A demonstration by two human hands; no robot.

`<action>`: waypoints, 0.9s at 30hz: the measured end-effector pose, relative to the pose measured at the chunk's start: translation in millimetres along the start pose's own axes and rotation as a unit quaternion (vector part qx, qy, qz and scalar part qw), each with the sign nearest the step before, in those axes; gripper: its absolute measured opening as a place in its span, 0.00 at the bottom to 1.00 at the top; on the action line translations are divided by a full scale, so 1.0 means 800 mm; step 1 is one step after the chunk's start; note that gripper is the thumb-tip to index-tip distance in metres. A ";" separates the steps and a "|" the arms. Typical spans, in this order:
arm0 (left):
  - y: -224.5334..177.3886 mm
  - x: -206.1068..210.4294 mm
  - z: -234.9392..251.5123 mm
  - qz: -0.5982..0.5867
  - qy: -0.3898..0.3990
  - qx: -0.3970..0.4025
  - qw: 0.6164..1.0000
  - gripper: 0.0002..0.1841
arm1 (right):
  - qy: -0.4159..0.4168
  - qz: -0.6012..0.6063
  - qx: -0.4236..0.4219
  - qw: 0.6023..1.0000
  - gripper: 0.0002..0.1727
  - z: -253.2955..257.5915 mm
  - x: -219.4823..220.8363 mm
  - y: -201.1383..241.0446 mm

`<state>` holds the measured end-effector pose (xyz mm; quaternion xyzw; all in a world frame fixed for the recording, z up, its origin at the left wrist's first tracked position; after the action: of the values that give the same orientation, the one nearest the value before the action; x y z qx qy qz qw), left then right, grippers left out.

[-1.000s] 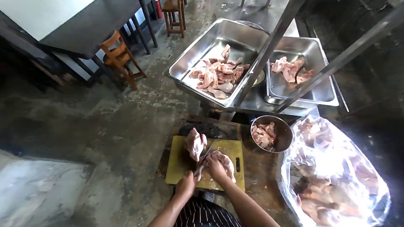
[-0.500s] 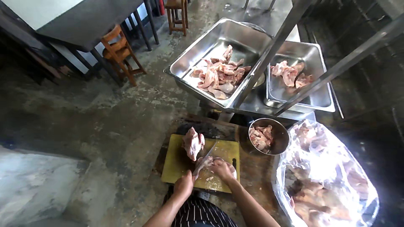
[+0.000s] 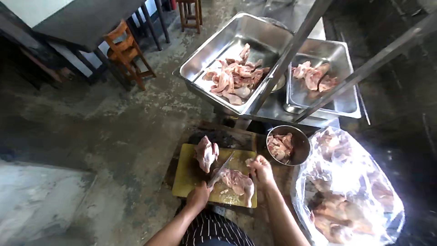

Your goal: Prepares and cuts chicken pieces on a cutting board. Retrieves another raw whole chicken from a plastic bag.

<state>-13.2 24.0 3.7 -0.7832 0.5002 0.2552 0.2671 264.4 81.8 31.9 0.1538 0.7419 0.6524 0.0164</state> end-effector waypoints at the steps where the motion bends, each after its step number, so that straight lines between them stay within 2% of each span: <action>1: 0.001 0.000 0.001 0.000 -0.005 0.004 1.000 0.25 | -0.008 -0.064 -0.033 0.997 0.05 0.008 -0.008 0.033; 3: 0.004 0.006 -0.002 -0.004 -0.005 0.006 1.000 0.25 | -0.073 -0.160 -0.106 0.979 0.09 0.025 -0.027 0.088; 5: 0.005 0.013 -0.001 -0.001 -0.012 0.004 1.000 0.24 | -0.146 -0.243 -0.156 0.946 0.12 0.058 -0.066 0.106; 6: 0.006 0.016 0.000 0.000 -0.017 0.002 1.000 0.24 | -0.173 -0.299 -0.146 0.927 0.16 0.075 -0.089 0.104; 8: 0.006 0.017 0.000 0.007 -0.014 -0.004 1.000 0.24 | -0.173 -0.417 -0.063 0.890 0.36 0.091 -0.117 0.104; 9: 0.005 0.015 0.000 0.008 -0.008 -0.005 1.000 0.25 | -0.161 -0.469 -0.016 0.868 0.47 0.088 -0.115 0.110; 10: 0.007 0.013 0.000 0.004 -0.004 -0.005 1.000 0.24 | -0.151 -0.503 0.012 0.851 0.52 0.081 -0.107 0.114; 12: 0.011 0.011 -0.002 -0.001 0.004 -0.001 1.000 0.25 | -0.100 -0.543 0.030 0.833 0.44 0.049 -0.071 0.109; 14: 0.013 0.009 -0.006 -0.009 0.016 0.003 1.000 0.26 | 0.007 -0.548 0.047 0.835 0.31 0.012 -0.041 0.055; 16: 0.013 0.006 -0.015 -0.018 0.017 0.006 1.000 0.26 | 0.120 -0.519 0.118 0.838 0.32 -0.025 -0.018 -0.026; 17: 0.012 0.005 -0.018 -0.017 0.011 0.010 1.000 0.26 | 0.148 -0.489 0.160 0.844 0.33 -0.044 0.000 -0.049; 21: 0.000 -0.001 -0.039 -0.044 -0.019 0.058 0.997 0.26 | 0.060 -0.378 0.240 0.892 0.30 -0.081 0.031 -0.095; 25: -0.024 0.009 -0.043 -0.071 -0.058 0.121 0.988 0.24 | 0.000 -0.333 0.235 0.913 0.27 -0.087 0.038 -0.108; 27: -0.031 0.027 -0.026 -0.056 -0.043 0.125 0.990 0.23 | -0.009 -0.328 0.232 0.916 0.26 -0.088 0.041 -0.106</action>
<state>20.0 4.5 8.7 -0.7585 0.4718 0.2091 0.3980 199.6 14.1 -34.1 -0.0927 0.8812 0.4180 0.2002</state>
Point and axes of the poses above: each hand's wrist, its own z-axis towards the middle knuckle, its own x-axis out of the palm, y = z × x, the point moved 3 cm from there along z, towards the middle knuckle, and after that the axes turned 10 degrees about -x, right-handed, at the moved point
